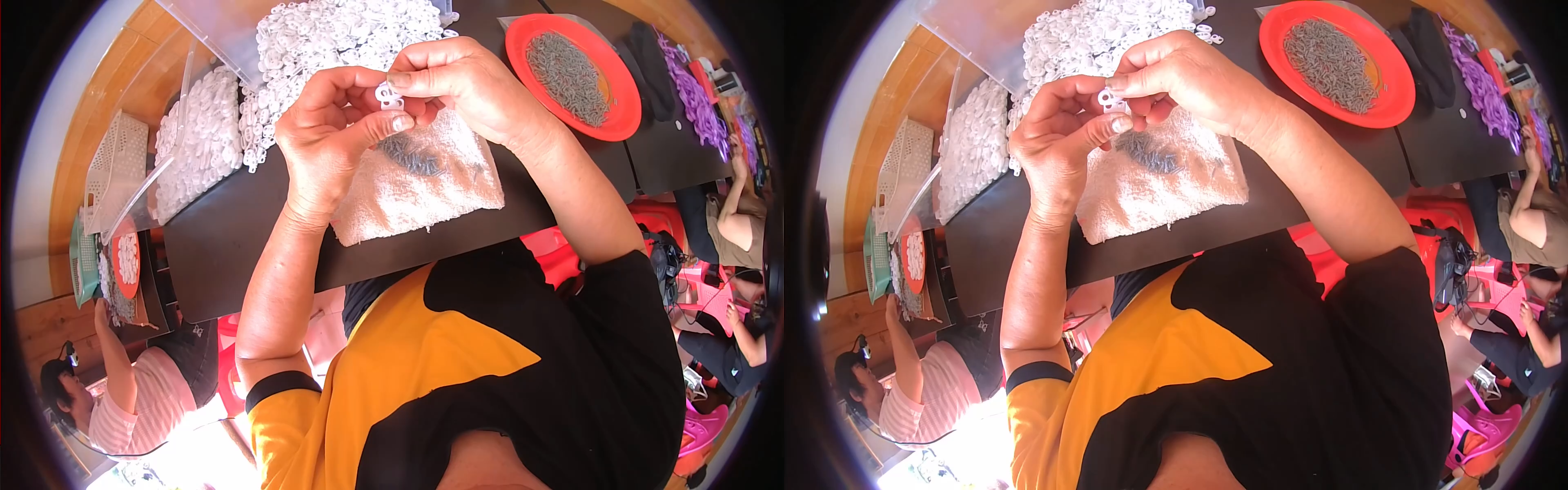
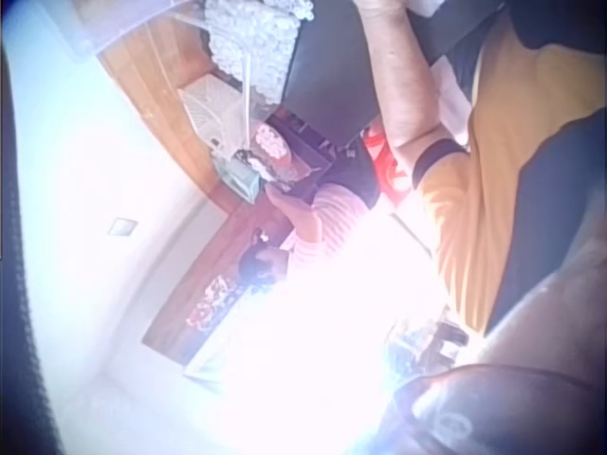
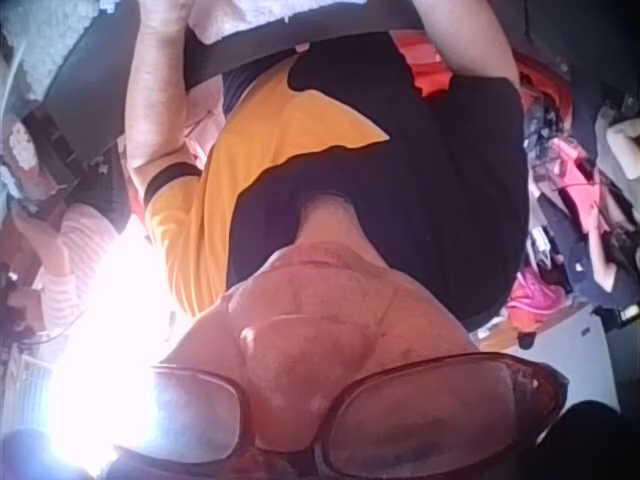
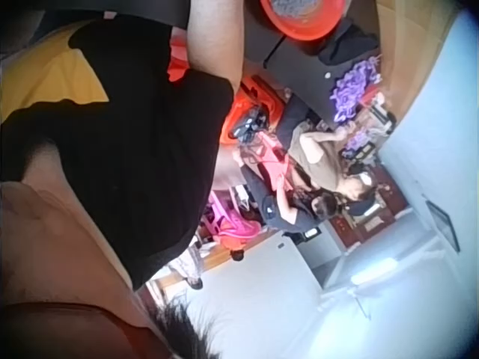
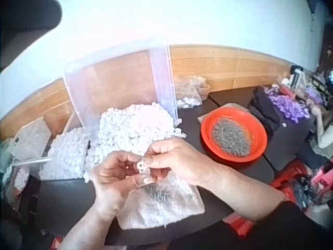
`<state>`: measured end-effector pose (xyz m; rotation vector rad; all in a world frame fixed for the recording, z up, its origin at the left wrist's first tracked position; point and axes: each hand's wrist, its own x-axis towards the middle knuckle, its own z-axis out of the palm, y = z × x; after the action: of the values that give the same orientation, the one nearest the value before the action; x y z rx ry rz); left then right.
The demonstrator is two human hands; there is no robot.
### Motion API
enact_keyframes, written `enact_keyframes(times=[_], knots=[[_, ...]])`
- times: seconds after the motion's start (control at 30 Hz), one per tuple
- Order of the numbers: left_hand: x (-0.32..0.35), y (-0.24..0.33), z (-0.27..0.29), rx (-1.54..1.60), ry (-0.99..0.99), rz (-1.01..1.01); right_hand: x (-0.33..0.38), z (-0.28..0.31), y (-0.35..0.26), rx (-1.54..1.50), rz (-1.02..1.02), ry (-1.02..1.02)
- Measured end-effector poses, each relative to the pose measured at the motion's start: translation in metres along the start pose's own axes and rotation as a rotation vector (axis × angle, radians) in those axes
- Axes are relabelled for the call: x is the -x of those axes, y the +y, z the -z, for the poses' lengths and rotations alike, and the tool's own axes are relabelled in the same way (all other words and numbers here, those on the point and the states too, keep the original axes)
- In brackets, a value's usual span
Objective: Manually assembling small plastic and metal components at a workbench.
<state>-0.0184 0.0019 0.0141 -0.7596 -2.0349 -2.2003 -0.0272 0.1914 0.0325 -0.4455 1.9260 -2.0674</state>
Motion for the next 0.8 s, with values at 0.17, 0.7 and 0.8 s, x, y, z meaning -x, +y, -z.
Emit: enact_keyframes(times=[0.17,0.7,0.8], knots=[[0.001,-0.002,0.001,-0.011,0.012,0.030,0.002,-0.001,-0.001,0.020,0.001,0.010],[0.002,-0.014,0.001,-0.266,0.055,-0.257,0.009,-0.012,-0.004,-0.045,0.042,0.093],[0.002,-0.009,-0.004,-0.226,0.045,-0.259,0.009,-0.007,-0.007,0.005,0.041,0.029]])
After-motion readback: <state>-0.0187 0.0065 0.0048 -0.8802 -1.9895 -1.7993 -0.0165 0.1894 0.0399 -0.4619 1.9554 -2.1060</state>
